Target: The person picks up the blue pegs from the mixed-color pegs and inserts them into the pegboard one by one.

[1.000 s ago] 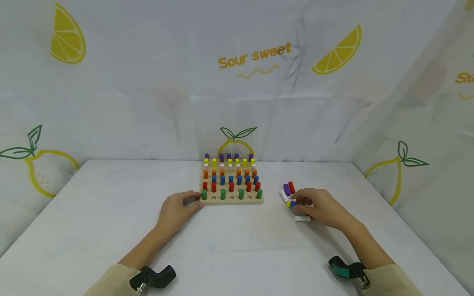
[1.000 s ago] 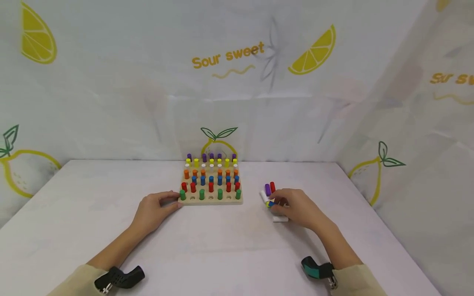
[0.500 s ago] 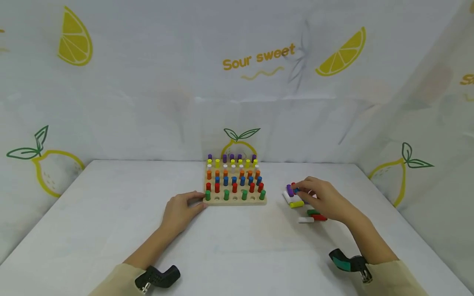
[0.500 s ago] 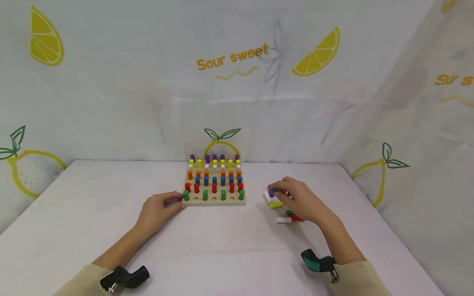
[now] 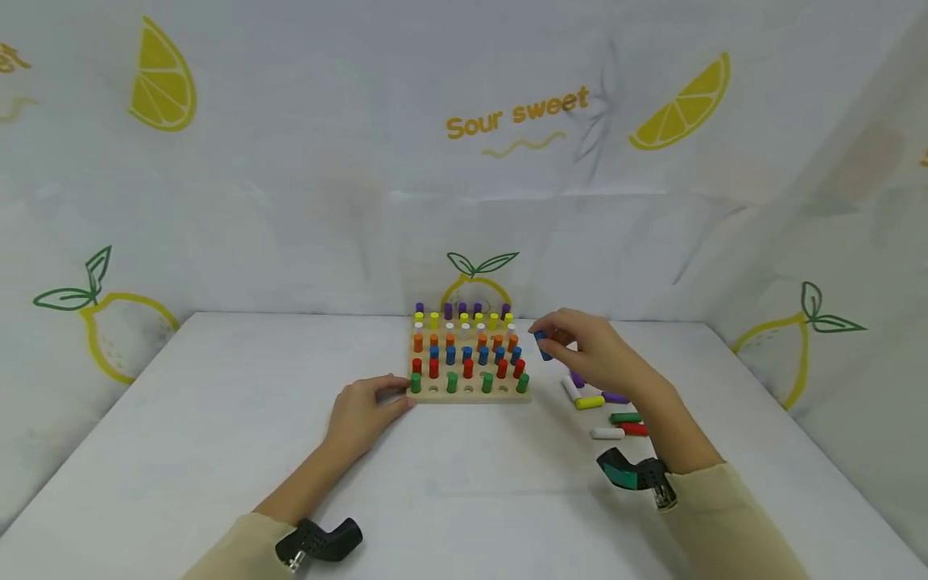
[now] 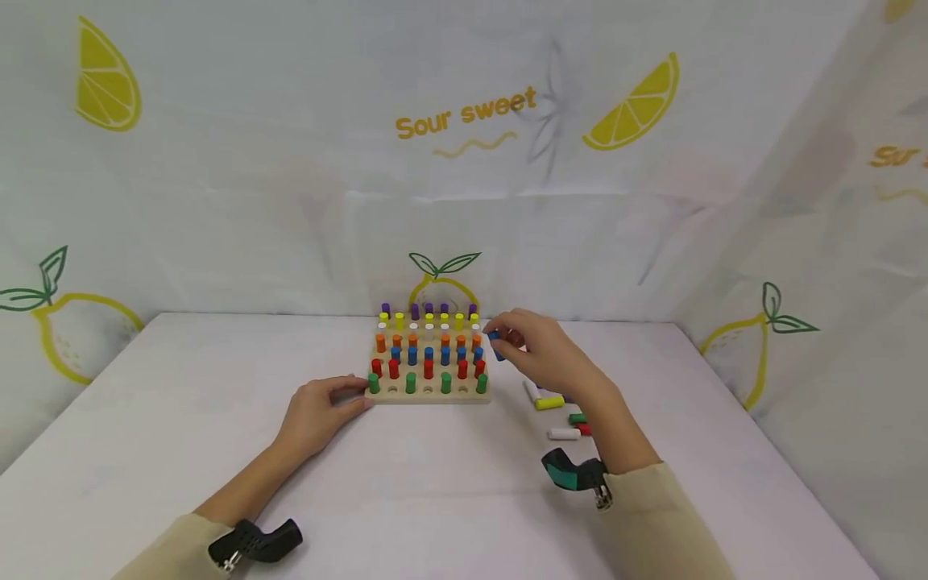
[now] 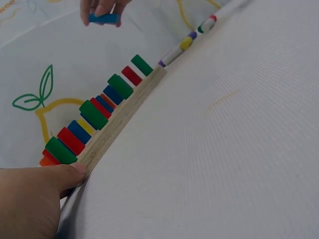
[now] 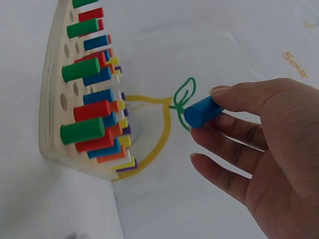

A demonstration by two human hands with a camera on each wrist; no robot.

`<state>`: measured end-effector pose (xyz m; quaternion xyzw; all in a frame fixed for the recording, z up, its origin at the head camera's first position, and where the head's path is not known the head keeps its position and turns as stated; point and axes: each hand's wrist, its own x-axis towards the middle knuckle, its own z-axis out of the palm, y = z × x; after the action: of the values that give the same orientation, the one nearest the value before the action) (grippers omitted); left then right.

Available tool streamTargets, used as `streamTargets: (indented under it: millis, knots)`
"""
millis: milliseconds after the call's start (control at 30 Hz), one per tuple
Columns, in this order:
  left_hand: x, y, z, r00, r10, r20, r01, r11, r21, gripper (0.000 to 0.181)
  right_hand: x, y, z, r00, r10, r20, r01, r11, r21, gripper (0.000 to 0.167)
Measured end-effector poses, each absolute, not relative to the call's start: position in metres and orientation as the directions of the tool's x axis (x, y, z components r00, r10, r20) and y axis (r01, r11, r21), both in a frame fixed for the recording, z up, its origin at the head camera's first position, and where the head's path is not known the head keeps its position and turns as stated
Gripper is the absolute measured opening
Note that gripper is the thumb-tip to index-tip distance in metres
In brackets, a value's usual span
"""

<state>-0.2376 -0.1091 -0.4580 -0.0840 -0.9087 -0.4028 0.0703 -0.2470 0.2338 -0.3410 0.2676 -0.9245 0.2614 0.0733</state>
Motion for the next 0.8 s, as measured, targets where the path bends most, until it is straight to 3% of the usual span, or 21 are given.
streamTargets:
  millis: [800]
  knots:
    - [-0.240, -0.107, -0.460, -0.967, 0.073, 0.244, 0.231, 0.653, 0.721, 0.031, -0.298, 0.116, -0.334, -0.723, -0.575, 0.383, -0.686, 0.533, -0.495, 0.021]
